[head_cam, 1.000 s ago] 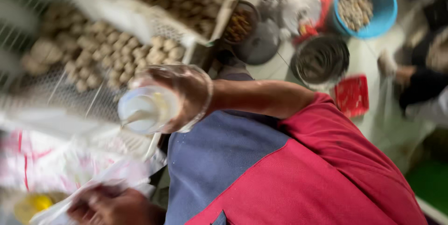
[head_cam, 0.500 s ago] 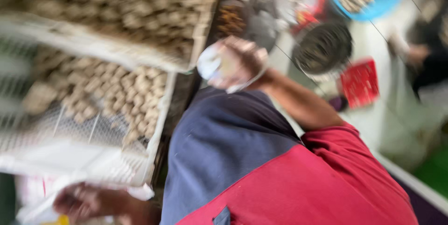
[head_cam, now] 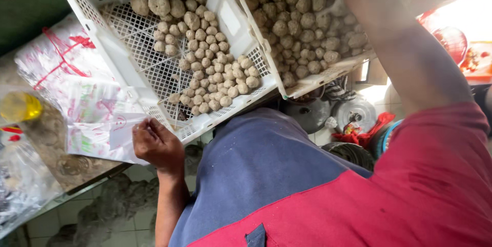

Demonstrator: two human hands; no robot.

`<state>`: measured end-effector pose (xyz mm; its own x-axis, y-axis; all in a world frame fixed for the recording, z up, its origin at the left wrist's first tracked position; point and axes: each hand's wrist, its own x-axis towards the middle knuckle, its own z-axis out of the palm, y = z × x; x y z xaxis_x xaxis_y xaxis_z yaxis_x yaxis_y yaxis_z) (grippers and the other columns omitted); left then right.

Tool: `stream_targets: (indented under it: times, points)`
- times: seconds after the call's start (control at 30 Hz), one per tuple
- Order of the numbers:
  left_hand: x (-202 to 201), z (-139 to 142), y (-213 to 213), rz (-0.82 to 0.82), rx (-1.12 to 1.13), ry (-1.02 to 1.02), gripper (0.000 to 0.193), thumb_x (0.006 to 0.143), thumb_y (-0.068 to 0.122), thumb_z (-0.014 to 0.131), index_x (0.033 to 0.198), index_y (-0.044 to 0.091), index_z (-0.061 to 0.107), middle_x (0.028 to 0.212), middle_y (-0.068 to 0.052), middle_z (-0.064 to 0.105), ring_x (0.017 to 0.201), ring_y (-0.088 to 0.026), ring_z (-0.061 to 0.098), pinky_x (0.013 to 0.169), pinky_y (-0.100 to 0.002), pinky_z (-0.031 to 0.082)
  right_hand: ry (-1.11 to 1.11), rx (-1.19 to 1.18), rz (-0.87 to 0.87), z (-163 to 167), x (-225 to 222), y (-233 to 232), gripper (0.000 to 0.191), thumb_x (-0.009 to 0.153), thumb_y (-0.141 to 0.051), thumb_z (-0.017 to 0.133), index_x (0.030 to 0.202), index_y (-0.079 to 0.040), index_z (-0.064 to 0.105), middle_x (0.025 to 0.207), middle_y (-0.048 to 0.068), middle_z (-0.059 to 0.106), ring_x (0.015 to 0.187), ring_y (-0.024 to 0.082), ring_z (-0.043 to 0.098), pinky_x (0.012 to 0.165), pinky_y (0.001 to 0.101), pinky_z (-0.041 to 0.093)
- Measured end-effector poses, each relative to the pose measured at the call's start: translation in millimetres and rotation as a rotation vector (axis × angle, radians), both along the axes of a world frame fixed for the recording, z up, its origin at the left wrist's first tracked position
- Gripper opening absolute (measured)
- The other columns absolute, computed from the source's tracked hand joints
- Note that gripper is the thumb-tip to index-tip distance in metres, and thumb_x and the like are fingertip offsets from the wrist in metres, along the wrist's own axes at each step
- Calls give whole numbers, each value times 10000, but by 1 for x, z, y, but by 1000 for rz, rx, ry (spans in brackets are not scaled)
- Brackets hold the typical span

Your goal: The person picks meatballs by hand from white plastic crates and packs them into a clear plastic bag, then ties the bag and sets it down. The person also slides and repositions full crates of meatballs on the table between bags.

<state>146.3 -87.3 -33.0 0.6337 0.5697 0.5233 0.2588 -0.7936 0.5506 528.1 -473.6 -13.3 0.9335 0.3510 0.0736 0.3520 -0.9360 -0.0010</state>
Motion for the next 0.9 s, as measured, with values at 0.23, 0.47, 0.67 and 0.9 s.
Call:
stream_targets:
  times: [0.23,0.47,0.67,0.9]
  points:
    - [6,5,-4,22,81,23,52,1049,-40,634,1024,-71,601,871,-187,585,790,-388,594,711,-484,474,93,-211,21,-10,56,31,339,918,-284,744,1098,-44,585,959,85,642,814,240,635,703,384,527]
    - [7,-6,-3,35,88,-19,59,1051,-37,637,1054,-71,589,895,-183,601,788,-369,603,711,-457,485,14,-339,114,-24,79,3,229,936,-255,686,1032,-72,587,899,60,628,759,205,613,665,359,515]
    - [3,-15,-4,43,1,-43,70,1085,-41,621,1075,-95,577,930,-196,617,801,-279,637,719,-372,538,-104,-426,114,-23,76,-43,144,950,-231,635,976,-96,589,848,39,615,712,175,593,632,337,504]
    - [-2,-30,-3,36,-147,-121,93,1131,-42,577,1101,-121,537,997,-166,606,886,-201,645,778,-303,564,-125,-480,209,-42,48,-62,97,968,-202,576,911,-124,591,788,14,601,657,140,571,594,312,492]
